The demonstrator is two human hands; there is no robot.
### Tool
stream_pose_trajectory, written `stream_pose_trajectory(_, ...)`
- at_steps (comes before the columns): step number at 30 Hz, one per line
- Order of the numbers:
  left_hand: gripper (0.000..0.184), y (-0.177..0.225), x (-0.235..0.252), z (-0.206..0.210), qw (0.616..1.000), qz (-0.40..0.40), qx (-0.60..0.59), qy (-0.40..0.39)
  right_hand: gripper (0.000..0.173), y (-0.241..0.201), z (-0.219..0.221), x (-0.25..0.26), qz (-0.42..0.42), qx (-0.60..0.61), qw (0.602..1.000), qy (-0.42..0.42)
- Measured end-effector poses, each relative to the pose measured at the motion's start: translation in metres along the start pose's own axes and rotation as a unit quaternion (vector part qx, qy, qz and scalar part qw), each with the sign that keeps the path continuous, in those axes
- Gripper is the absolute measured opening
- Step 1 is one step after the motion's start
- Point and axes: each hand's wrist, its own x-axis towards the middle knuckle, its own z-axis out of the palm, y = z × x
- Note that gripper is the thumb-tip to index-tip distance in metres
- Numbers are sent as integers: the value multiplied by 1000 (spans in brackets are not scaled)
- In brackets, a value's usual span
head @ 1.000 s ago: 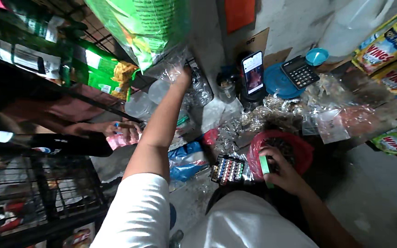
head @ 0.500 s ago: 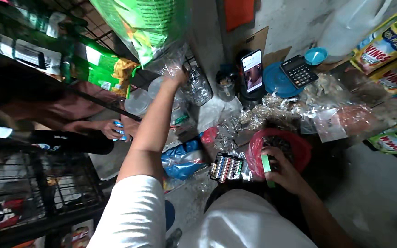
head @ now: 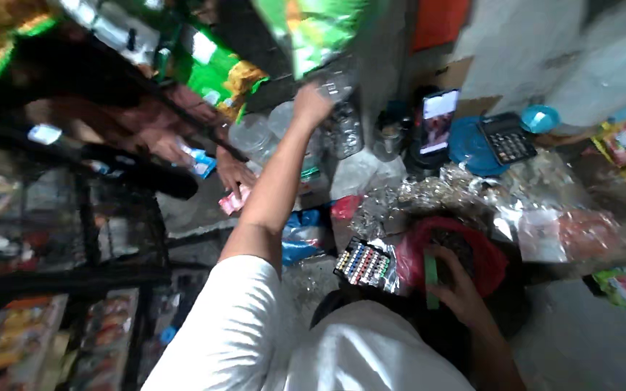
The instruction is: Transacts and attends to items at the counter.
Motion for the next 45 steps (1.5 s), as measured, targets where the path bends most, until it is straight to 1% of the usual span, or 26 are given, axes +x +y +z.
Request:
stream_pose_trajectory(2,39,-16,-35,-14,986,33,-160,25,72,-3,4,6,-13,6,1000,-15)
stream_pose_trajectory(3,39,-31,-56,-18,968,45,-244,29,73,-4,6,8,-19,8,999,-25)
stream_pose_trajectory(4,37,-50,-77,-19,940,44,-336,29,74,-4,8,11,-23,8,999,-34)
stream_pose_trajectory(6,37,-97,-120,-29,855,19,-519,3,76,-5,13,19,-25,-2,998,-51)
stream_pose_trajectory(7,41,-124,-139,-36,817,-5,-577,8,76,-6,15,23,-22,-3,998,-60)
stream_pose_trajectory(8,45,-154,-157,-43,792,-35,-608,33,76,-8,18,27,-19,-5,997,-69)
stream_pose_trajectory(9,49,-185,-172,-48,781,-69,-617,74,77,-10,21,31,-15,-8,997,-80)
stream_pose_trajectory(11,52,-239,-189,-54,773,-168,-587,171,75,-15,29,41,-10,-15,994,-108)
stream_pose_trajectory(12,49,-263,-189,-54,783,-229,-536,218,74,-17,33,46,-12,-20,992,-121)
stream_pose_trajectory(13,47,-287,-185,-52,803,-290,-455,252,75,-18,38,51,-10,-29,991,-131)
stream_pose_trajectory(14,49,-311,-179,-49,831,-329,-364,263,76,-20,43,55,-5,-37,990,-139)
stream_pose_trajectory(17,55,-368,-153,-43,908,-324,-183,192,78,-28,60,64,6,-53,987,-151)
stream_pose_trajectory(18,56,-378,-142,-41,925,-324,-118,162,77,-31,65,67,7,-58,987,-150)
stream_pose_trajectory(20,56,-383,-123,-38,936,-334,-26,110,76,-40,73,71,8,-94,985,-146)
stream_pose_trajectory(22,54,-385,-106,-34,939,-334,26,83,67,-45,77,78,-12,-144,979,-142)
stream_pose_trajectory(26,48,-390,-86,-33,949,-295,73,79,62,-60,80,103,-62,-216,965,-135)
stream_pose_trajectory(29,44,-401,-78,-29,961,-239,93,104,66,-86,86,139,-112,-303,939,-114)
stream_pose_trajectory(32,39,-409,-86,-26,965,-177,82,173,73,-115,100,192,-124,-360,920,-93)
stream_pose_trajectory(34,41,-398,-107,-19,961,-139,45,233,74,-127,111,236,-146,-396,904,-69)
stream_pose_trajectory(35,43,-390,-121,-15,961,-123,18,245,73,-130,117,260,-153,-410,898,-52)
stream_pose_trajectory(36,44,-384,-136,-9,965,-106,-7,239,72,-131,121,284,-147,-419,895,-38)
stream_pose_trajectory(38,49,-381,-163,9,975,-79,-37,203,70,-128,129,324,-105,-426,898,-21)
stream_pose_trajectory(40,53,-384,-179,24,985,-62,-32,155,69,-120,135,352,-74,-381,921,-32)
stream_pose_trajectory(42,55,-386,-185,30,992,-57,-10,111,65,-112,138,369,-63,-353,933,-36)
stream_pose_trajectory(43,55,-386,-186,32,993,-56,1,103,62,-109,139,373,-54,-365,929,-34)
stream_pose_trajectory(45,54,-389,-188,34,992,-51,9,114,57,-102,142,378,-39,-404,914,-25)
